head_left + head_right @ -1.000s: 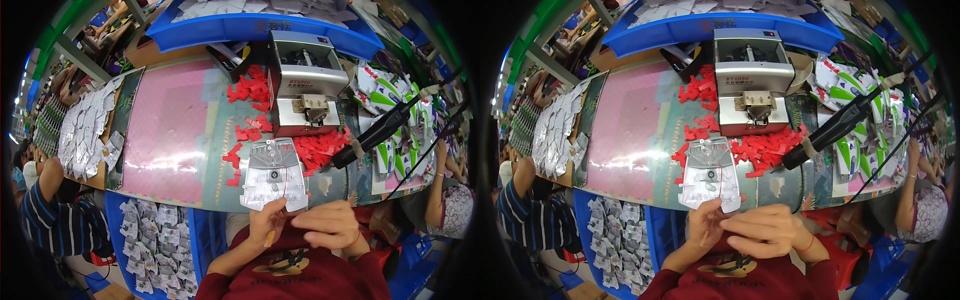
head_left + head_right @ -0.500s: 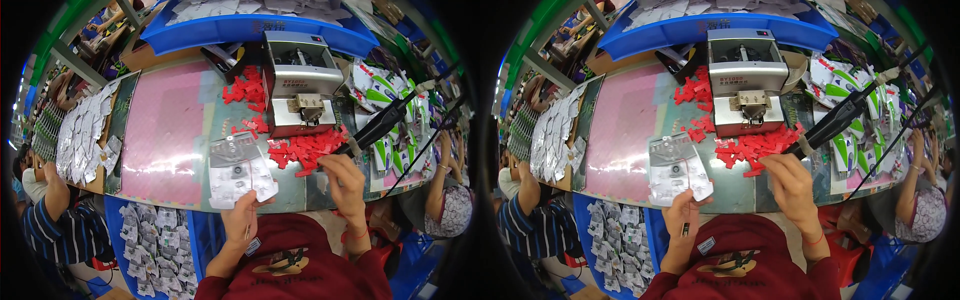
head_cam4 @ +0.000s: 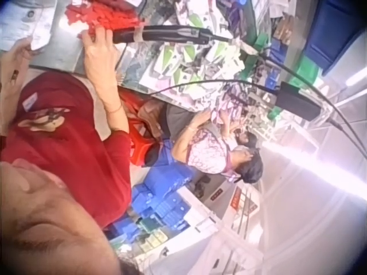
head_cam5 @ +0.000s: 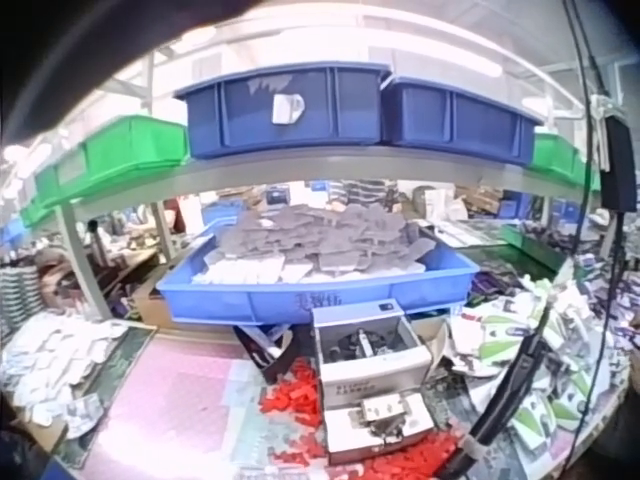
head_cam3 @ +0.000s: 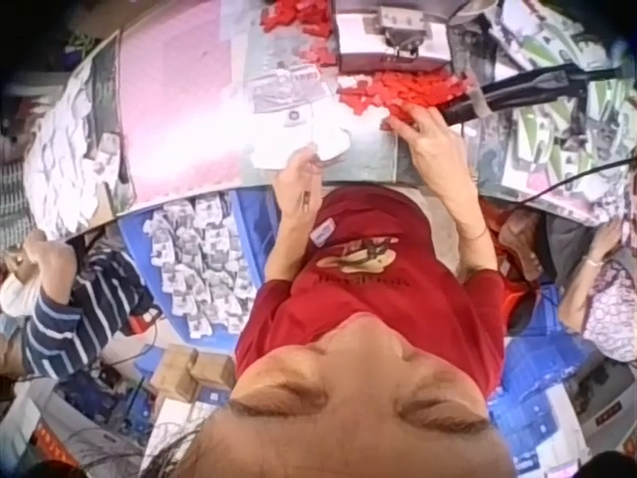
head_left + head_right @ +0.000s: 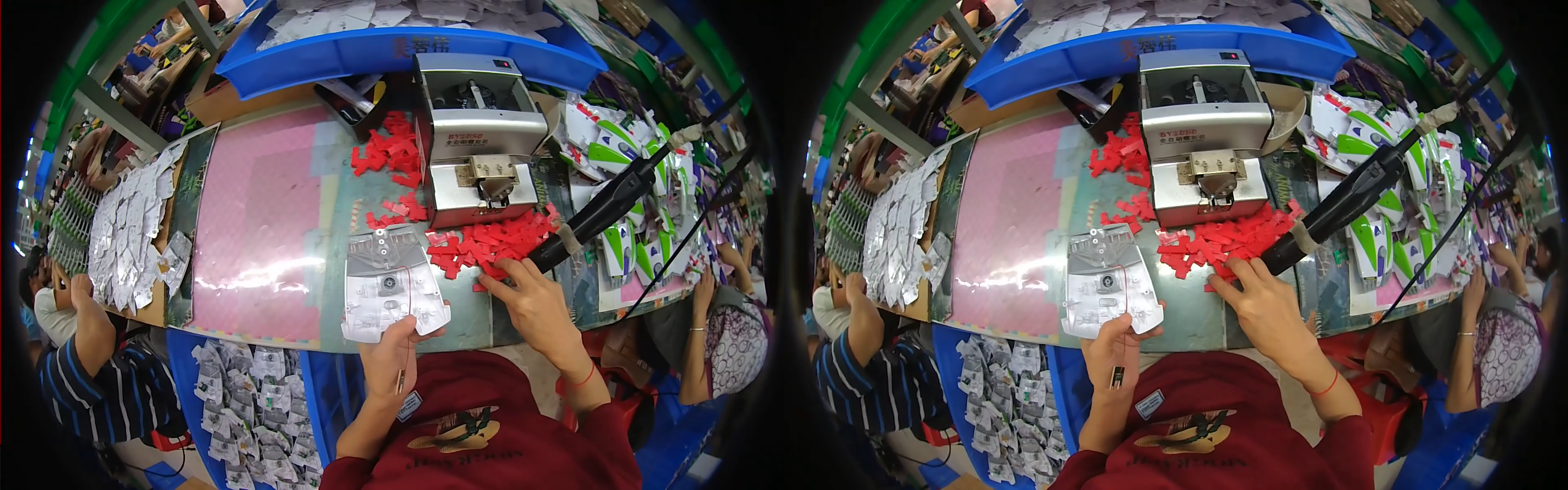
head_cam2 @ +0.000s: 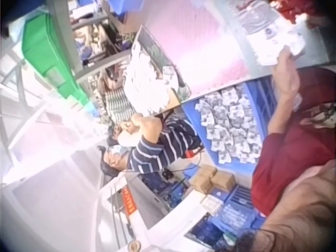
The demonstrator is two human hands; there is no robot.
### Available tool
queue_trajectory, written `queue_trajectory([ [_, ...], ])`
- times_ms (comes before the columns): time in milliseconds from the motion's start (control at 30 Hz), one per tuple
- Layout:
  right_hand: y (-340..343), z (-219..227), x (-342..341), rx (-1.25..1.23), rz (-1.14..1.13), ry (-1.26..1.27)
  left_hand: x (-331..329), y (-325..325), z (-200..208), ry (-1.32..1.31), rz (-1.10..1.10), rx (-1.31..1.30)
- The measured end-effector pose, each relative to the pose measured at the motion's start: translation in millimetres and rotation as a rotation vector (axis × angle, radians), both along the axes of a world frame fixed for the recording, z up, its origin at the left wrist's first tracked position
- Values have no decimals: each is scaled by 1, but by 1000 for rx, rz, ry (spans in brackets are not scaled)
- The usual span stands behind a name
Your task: The person assembles plastic casings by inserting small plastic components into a base, placing a cover plate on top, and securing them together using an electric screwdriver. They place each finished casing onto a stack and repeat the process with additional parts.
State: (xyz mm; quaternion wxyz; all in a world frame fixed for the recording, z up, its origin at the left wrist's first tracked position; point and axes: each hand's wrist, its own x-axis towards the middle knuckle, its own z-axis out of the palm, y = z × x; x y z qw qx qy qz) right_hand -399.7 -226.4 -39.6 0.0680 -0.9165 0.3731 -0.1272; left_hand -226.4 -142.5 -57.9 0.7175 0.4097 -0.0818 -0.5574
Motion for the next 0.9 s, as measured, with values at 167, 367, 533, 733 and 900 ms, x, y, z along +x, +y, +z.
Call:
queue_trajectory([
  [167, -4, -1, 1, 21, 60, 128, -2, 1, -4, 94, -42, -44],
  [367, -11, -10, -7, 21, 103, -96, -7, 2, -9, 92, -69, -14],
  [533, -3, 7, 1, 229, -18, -516, -18, 2, -11, 95, 46, 16],
  [733, 3, 31, 19, 230, 86, -705, -28, 5, -13, -79, 170, 25],
  [900, 8, 35, 31, 100, 148, -655, -29, 7, -14, -211, 208, 26],
])
